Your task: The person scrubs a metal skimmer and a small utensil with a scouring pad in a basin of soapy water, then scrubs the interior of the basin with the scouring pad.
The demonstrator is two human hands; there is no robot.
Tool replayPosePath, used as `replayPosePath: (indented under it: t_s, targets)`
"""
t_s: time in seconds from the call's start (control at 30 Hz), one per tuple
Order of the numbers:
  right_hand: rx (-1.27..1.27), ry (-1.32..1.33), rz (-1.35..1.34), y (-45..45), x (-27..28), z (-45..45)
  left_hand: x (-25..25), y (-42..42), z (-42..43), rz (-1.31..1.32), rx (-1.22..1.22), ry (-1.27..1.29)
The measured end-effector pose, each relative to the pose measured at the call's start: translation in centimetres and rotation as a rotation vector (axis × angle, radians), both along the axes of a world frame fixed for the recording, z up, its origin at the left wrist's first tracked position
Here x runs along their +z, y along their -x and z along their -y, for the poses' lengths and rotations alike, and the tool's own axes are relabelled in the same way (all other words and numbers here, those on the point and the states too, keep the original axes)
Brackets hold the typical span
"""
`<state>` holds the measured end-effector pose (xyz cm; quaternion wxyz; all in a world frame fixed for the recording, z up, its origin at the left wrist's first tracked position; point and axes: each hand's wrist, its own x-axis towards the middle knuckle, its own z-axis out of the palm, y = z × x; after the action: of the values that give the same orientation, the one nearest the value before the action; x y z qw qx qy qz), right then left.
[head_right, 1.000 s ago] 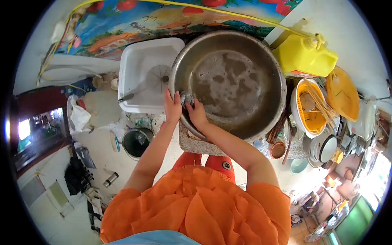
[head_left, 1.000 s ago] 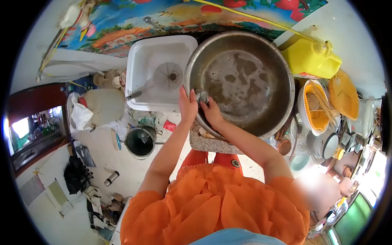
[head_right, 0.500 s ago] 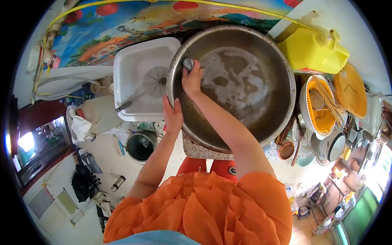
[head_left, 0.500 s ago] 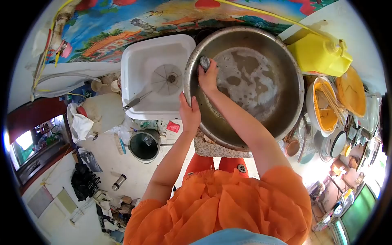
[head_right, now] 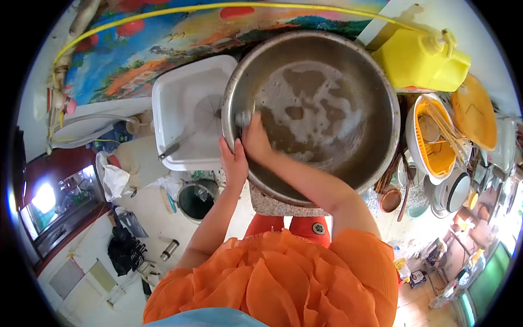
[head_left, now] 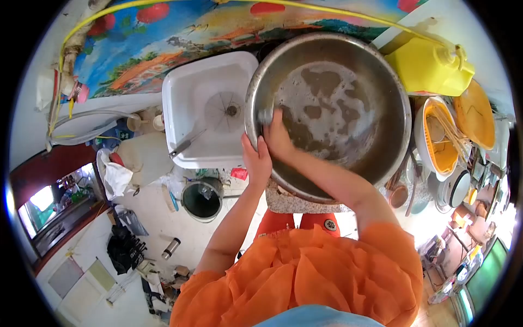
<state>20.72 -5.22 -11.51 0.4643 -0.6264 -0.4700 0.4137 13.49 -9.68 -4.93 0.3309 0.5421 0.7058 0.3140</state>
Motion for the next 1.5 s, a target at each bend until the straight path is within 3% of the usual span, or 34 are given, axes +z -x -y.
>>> replayPosePath:
  t_s: [0.03,0.1,0.17,0.27,0.37,0.4,0.5,0.6,0.67,0.73,0.8,0.9,1.07,1.1,1.17,1.23,1.33,1.4,1.47,1.5]
  targets:
    - [0.097,-0.093,0.024,0.0,0.8,2.8,0.0,0.1,0.2,0.027,0.006,-0.005]
    - [0.069,0.066,0.020,-0.9,0.9,-0.6,-0.2,0.1,0.6,0.061,0.011,0.006]
    - [-0.230,-0.004,0.000,-2.7,-1.8,-8.1,-0.3,0.4,0.3,0.074,-0.016,0.022]
    - [-0.256,0.296,-0.138,-0.5,0.2,-6.7,-0.3,0.5,0.5,0.068,-0.027,0.033]
    - [-0.033,-0.201,0.208,0.2,0.8,0.8,0.1,0.1,0.3,0.052,-0.022,0.000]
    - [-0.027,-0.149,0.059,-0.1,0.9,-0.6,-0.2,0.2,0.4,0.069,-0.019,0.010]
    - [-0.161,0.244,-0.016,-3.5,-0.3,-8.6,-0.9,0.9,-0.2,0.104,-0.067,0.042]
    - [-0.150,0.498,-0.113,-2.2,2.4,-7.6,0.0,0.2,-0.1,0.055,-0.038,0.037]
    - [0.003,0.064,0.127,-0.8,0.6,-0.9,0.3,0.1,-0.5,0.024,-0.035,0.044]
    - [0.093,0.006,0.206,-1.4,1.1,-0.5,0.4,0.0,-0.1,0.014,-0.003,0.096]
    - [0.082,0.338,0.102,-2.3,1.2,-5.1,-0.2,0.2,0.2,0.036,-0.034,0.019]
    - [-0.250,0.071,0.072,-2.1,-2.6,-8.2,0.1,0.4,0.4,0.142,-0.035,0.024]
    - [0.212,0.111,-0.012,-2.5,9.7,1.8,0.9,0.4,3.1,0.222,-0.002,0.048]
    - [0.324,0.005,0.098,-1.5,9.3,3.1,0.9,0.2,3.5,0.185,0.005,0.042]
    - [0.318,-0.024,0.356,-0.4,6.9,0.8,0.7,0.0,3.9,0.103,0.003,0.028]
    - [0.164,0.001,0.482,-0.7,6.6,-5.3,-0.3,0.3,3.8,0.127,-0.002,0.021]
    - [0.005,-0.004,0.496,0.1,8.0,-5.6,0.6,0.5,4.6,0.142,-0.020,0.039]
    - [0.150,-0.188,0.748,1.9,8.1,-0.8,0.9,0.4,4.1,0.196,-0.037,0.021]
    - [0.336,-0.137,0.797,1.8,7.6,0.2,-0.4,0.1,4.1,0.198,0.041,0.061]
    - [0.302,-0.081,0.758,1.4,7.2,-0.5,-1.0,0.1,4.6,0.192,0.079,0.094]
